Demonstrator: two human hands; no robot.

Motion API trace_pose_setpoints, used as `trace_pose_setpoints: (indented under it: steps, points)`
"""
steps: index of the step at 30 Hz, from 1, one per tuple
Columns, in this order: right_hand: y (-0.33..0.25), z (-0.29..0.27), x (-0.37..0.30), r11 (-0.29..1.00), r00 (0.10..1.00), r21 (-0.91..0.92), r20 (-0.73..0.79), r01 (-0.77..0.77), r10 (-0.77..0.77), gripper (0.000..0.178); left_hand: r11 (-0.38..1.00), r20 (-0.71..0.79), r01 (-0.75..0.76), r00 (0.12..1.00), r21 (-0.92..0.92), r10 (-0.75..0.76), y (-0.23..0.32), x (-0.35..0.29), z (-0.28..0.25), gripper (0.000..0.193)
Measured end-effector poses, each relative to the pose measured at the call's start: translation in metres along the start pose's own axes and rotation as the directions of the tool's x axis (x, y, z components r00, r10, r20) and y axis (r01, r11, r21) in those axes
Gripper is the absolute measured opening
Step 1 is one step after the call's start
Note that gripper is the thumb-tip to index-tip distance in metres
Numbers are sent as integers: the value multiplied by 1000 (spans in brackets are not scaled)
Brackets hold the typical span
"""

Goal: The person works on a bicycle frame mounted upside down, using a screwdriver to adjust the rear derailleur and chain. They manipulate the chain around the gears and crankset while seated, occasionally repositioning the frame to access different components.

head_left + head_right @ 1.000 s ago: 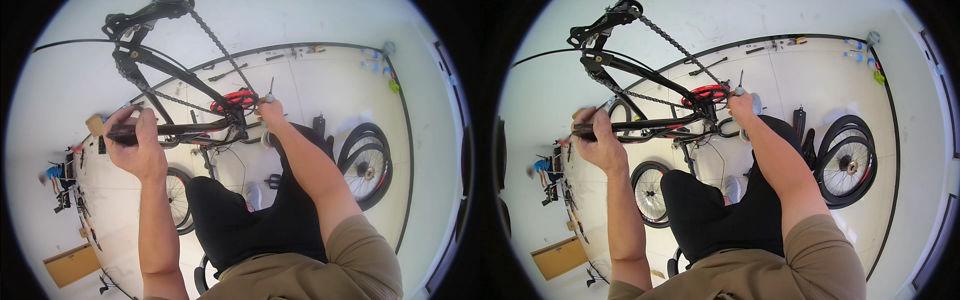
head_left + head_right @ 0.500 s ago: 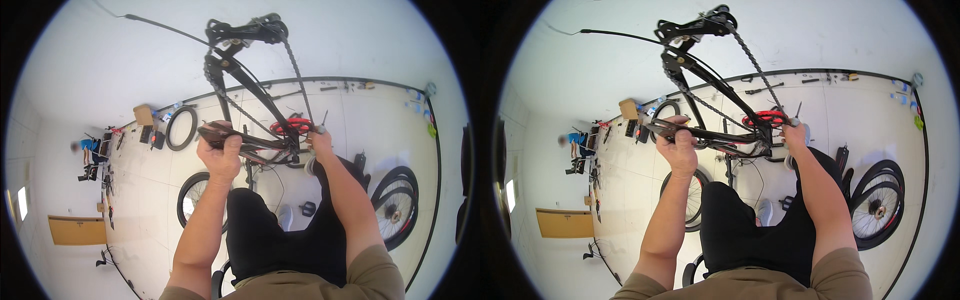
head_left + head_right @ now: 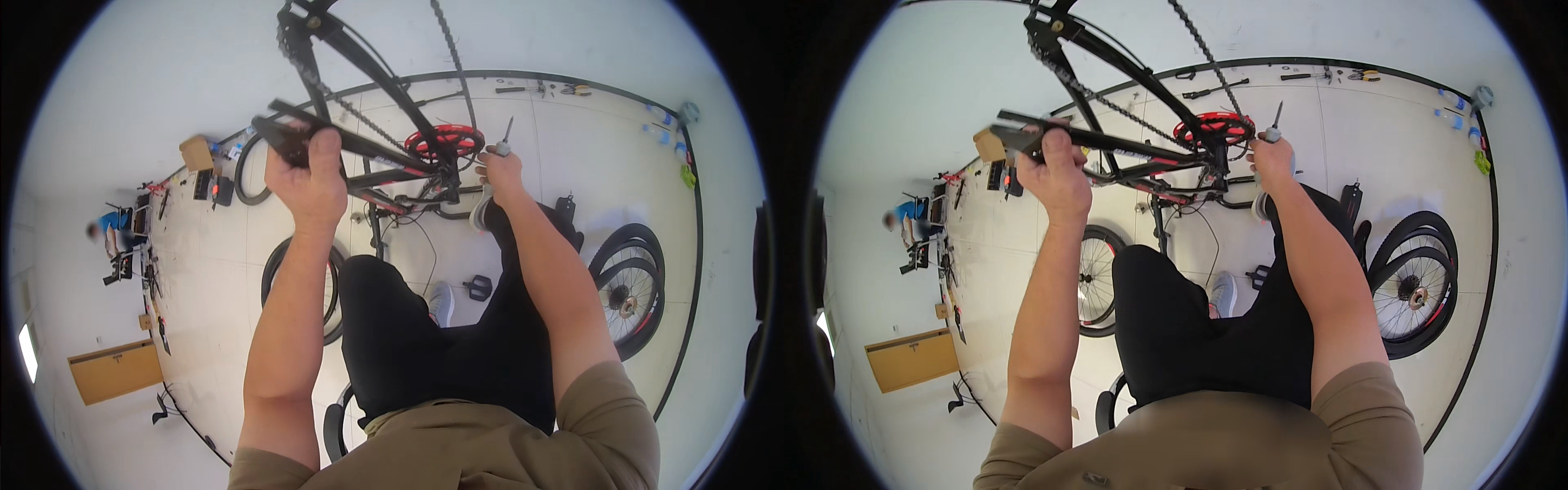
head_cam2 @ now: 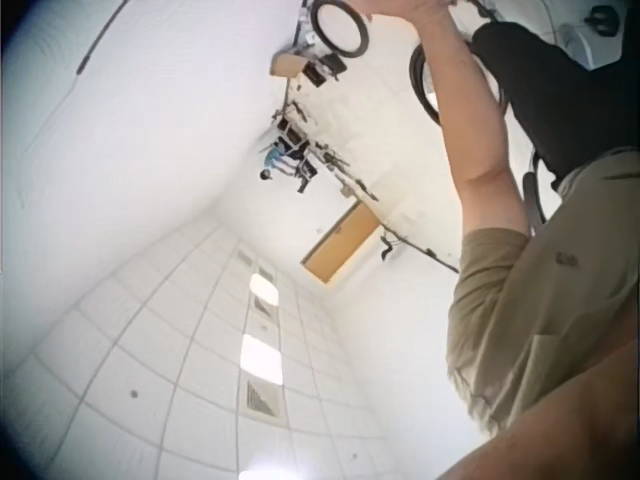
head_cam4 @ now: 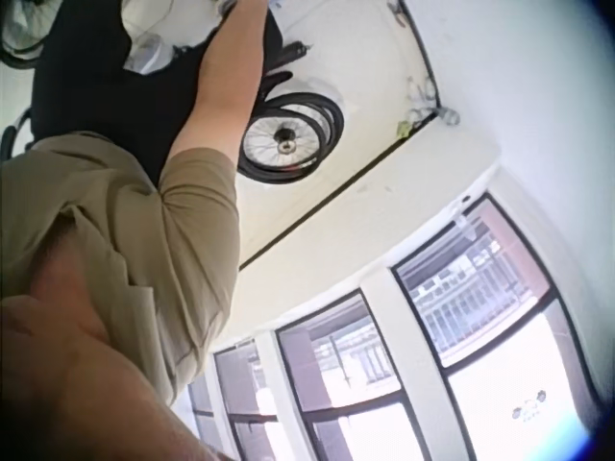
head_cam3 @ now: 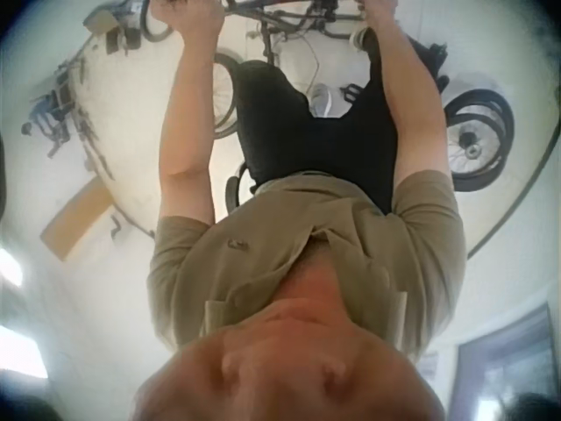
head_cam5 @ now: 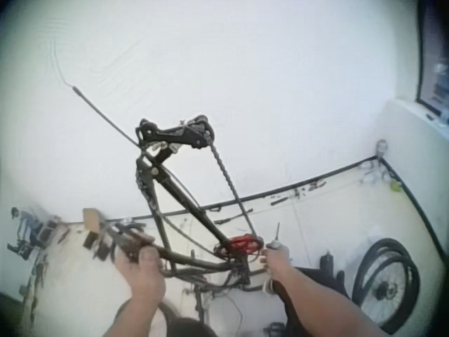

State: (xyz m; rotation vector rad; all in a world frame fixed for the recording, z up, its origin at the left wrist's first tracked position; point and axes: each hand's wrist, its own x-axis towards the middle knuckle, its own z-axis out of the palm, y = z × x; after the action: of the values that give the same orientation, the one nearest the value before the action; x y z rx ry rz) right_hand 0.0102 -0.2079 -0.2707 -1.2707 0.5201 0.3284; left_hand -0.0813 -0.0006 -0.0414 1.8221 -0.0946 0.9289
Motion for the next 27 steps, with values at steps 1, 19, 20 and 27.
trace_pose_setpoints:
  steps: [1, 19, 20, 27]
  points:
    - [-1, 1, -1, 1000, 999, -23, -34, 14, -14, 31, 999, -18, -36, 999, -6, 36, -4, 3, 2, 35]
    - [-48, -65, -60, 700, 992, 713, 115, -43, -55, 29, 997, -3, 19, 1000, -74, -20, -9, 27, 19, 42]
    - [-54, -72, -63, 637, 985, 767, 155, -74, -73, 29, 998, -12, 16, 1000, -62, -17, -8, 27, 20, 42]
    - [-123, -127, -125, 634, 991, 769, 5, 82, -134, 26, 998, -18, 19, 1000, -67, -20, -13, 26, 20, 35]
